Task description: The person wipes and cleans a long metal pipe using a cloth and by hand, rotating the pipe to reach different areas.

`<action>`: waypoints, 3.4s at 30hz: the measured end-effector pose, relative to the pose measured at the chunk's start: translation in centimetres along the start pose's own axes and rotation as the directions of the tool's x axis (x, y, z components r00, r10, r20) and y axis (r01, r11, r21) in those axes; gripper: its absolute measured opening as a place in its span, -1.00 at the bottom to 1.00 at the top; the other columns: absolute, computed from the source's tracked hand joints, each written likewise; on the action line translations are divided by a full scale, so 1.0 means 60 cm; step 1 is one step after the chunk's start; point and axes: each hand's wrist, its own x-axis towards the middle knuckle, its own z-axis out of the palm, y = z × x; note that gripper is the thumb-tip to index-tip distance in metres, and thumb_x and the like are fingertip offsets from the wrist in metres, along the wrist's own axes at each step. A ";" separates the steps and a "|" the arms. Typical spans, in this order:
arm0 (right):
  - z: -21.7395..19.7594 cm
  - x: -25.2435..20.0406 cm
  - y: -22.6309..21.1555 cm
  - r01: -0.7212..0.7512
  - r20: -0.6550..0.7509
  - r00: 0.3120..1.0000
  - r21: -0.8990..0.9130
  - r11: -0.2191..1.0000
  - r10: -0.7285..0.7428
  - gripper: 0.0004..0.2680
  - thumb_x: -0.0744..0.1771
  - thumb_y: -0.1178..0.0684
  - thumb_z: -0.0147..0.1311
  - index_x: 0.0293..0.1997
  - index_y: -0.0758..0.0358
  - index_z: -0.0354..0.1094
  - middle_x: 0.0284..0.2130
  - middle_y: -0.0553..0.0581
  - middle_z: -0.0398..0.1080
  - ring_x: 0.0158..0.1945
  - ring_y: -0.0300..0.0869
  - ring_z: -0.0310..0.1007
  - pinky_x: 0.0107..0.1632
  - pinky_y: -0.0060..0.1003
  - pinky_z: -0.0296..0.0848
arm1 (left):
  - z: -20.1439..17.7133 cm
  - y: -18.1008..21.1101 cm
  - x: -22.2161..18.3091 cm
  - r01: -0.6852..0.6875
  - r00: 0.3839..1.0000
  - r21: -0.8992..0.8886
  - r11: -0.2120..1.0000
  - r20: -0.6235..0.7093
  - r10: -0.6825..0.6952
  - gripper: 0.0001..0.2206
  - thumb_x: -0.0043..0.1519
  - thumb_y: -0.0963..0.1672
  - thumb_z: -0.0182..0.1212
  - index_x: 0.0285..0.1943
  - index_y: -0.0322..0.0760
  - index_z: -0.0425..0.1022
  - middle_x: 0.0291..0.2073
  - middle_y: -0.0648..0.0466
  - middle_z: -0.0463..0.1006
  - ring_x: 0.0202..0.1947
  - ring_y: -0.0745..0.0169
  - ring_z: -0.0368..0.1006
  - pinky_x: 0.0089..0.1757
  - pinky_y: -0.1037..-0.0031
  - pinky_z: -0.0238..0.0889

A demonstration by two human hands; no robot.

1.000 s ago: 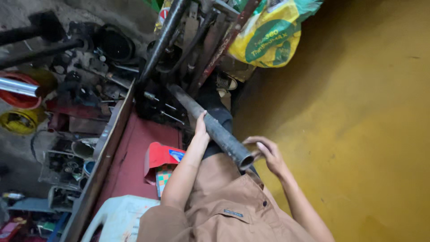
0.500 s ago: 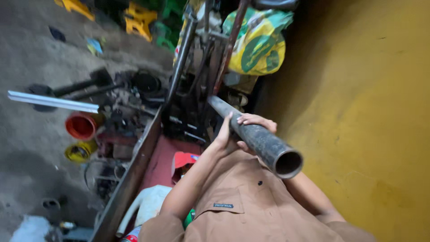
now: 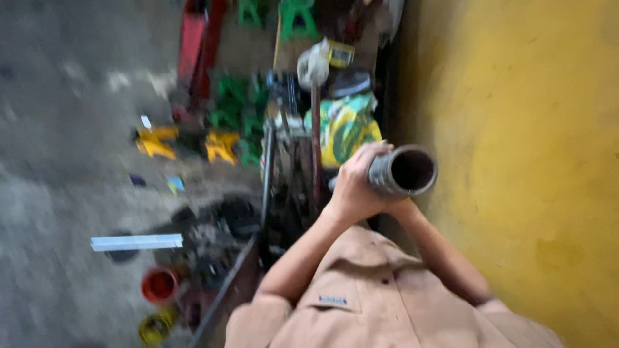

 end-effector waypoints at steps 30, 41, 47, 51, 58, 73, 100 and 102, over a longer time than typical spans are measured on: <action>0.040 0.029 -0.045 -0.723 0.804 0.447 0.068 0.687 0.391 -0.49 0.25 -0.19 0.33 0.20 0.40 0.37 -0.15 0.22 0.50 -0.14 -0.17 0.49 -0.07 -0.24 0.53 | -0.161 -0.183 0.095 0.127 0.905 -0.962 0.241 0.013 -0.425 -0.54 0.18 0.05 0.30 0.08 -0.35 0.44 -0.19 -0.06 0.53 -0.21 0.03 0.49 -0.05 0.17 0.41; -0.008 0.035 -0.055 -0.833 0.775 0.487 0.271 0.483 0.404 -0.52 0.25 -0.18 0.26 0.16 0.37 0.30 -0.28 0.25 0.46 -0.29 -0.08 0.47 -0.26 -0.18 0.52 | -0.090 -0.113 0.092 -0.465 0.879 0.572 0.676 0.207 0.429 -0.42 0.01 -0.04 0.35 0.22 -0.36 0.41 0.08 -0.23 0.54 0.24 -0.24 0.34 0.30 -0.19 -0.07; -0.029 0.025 -0.050 -0.865 0.719 0.455 0.218 0.451 0.525 -0.54 0.25 -0.17 0.22 0.13 0.36 0.26 -0.35 0.26 0.43 -0.37 -0.03 0.46 -0.36 -0.14 0.51 | -0.132 -0.199 0.137 -0.807 0.561 0.291 0.513 0.648 0.515 -0.57 0.11 -0.01 0.48 0.03 -0.37 0.55 -0.18 -0.05 0.54 -0.06 -0.07 0.48 0.03 0.09 0.38; -0.042 0.035 -0.028 -0.887 0.690 0.428 0.197 0.417 0.585 -0.63 0.27 -0.14 0.22 0.06 0.26 0.30 -0.35 0.25 0.44 -0.36 -0.03 0.48 -0.33 -0.16 0.54 | -0.114 -0.223 0.122 -0.777 0.570 0.286 0.561 0.698 0.433 -0.66 0.01 -0.04 0.44 -0.11 -0.27 0.57 -0.28 0.01 0.53 -0.19 -0.01 0.49 -0.11 0.15 0.45; -0.049 0.061 -0.029 -0.789 0.555 0.538 0.066 0.612 0.634 -0.67 0.22 -0.02 0.25 0.01 0.25 0.32 -0.34 0.17 0.47 -0.36 -0.09 0.54 -0.34 -0.12 0.58 | -0.109 -0.262 0.134 -0.781 0.610 0.268 0.565 0.519 0.598 -0.67 0.08 -0.04 0.40 -0.11 -0.33 0.53 -0.18 -0.04 0.51 -0.13 -0.03 0.47 -0.04 0.13 0.41; -0.065 0.072 0.004 -0.625 0.399 0.622 -0.265 0.734 0.674 -0.59 0.17 0.02 0.34 0.07 0.33 0.33 -0.36 0.14 0.48 -0.36 -0.14 0.51 -0.29 -0.19 0.56 | -0.178 -0.257 0.141 -0.706 0.697 0.604 0.370 0.685 0.210 -0.68 0.06 0.04 0.42 -0.22 -0.18 0.51 -0.17 0.01 0.56 -0.06 -0.02 0.47 0.06 0.07 0.30; 0.023 0.091 -0.018 -0.172 0.152 0.866 -0.803 0.570 0.475 -0.46 0.07 -0.09 0.44 0.11 0.25 0.40 -0.11 0.23 0.55 -0.02 -0.03 0.55 0.06 -0.16 0.47 | -0.133 -0.339 0.002 -0.523 0.763 0.345 0.779 0.596 0.249 -0.66 0.20 0.02 0.28 -0.11 -0.34 0.51 -0.16 -0.12 0.53 -0.06 -0.19 0.43 0.13 -0.01 0.24; 0.024 0.084 -0.017 -0.220 0.021 0.882 -0.865 0.450 0.471 -0.44 0.07 -0.14 0.40 0.15 0.16 0.43 -0.02 0.27 0.55 0.08 0.05 0.54 0.12 -0.12 0.46 | -0.182 -0.391 0.028 -0.518 0.813 0.610 0.599 0.569 0.123 -0.64 0.30 0.03 0.26 -0.10 -0.41 0.50 -0.16 -0.18 0.49 -0.05 -0.17 0.39 0.16 -0.01 0.21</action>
